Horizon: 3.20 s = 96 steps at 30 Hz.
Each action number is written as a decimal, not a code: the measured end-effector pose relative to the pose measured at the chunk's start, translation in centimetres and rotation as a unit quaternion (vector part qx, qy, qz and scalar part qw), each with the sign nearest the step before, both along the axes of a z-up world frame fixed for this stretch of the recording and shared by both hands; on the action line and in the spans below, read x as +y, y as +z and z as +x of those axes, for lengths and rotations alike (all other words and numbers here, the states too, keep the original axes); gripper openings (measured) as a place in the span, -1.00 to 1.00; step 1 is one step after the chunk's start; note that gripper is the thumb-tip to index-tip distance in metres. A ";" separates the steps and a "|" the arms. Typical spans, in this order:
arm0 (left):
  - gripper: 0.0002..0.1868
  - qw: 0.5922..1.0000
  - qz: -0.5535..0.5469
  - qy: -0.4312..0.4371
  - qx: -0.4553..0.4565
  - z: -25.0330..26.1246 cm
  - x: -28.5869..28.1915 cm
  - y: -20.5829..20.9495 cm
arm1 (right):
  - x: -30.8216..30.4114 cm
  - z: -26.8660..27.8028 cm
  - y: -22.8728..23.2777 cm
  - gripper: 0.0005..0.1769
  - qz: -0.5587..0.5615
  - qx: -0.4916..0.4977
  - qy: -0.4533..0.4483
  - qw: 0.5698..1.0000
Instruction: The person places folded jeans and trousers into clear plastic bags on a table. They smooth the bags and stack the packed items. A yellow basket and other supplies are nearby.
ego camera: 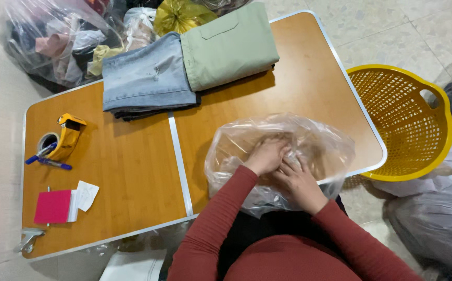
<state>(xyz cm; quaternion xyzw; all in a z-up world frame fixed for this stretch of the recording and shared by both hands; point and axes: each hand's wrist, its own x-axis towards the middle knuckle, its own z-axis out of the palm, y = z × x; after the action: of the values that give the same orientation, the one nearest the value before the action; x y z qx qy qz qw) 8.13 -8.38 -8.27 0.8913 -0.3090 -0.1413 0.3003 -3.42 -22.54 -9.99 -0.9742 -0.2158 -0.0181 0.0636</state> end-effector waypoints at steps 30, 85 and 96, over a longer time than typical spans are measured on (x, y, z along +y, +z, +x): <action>-0.64 0.980 0.195 -0.012 -0.022 -5.9 15.2 9.1 | -4.0 11.3 1.4 0.09 -0.187 0.116 -0.164 0.961; 0.28 0.950 0.272 0.140 -0.056 0.1 9.0 7.1 | 2.2 5.0 9.2 0.19 -0.127 -0.010 0.053 0.990; -0.29 0.922 0.093 0.224 -0.301 -1.9 13.4 11.1 | -0.5 5.5 11.2 -0.07 -0.032 -0.053 0.066 0.996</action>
<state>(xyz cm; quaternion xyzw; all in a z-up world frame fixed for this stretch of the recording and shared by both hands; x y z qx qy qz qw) 6.27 5.00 2.86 0.9618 -0.1622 0.1765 0.1325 2.06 -23.02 1.18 -0.9570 -0.2833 -0.0583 0.0218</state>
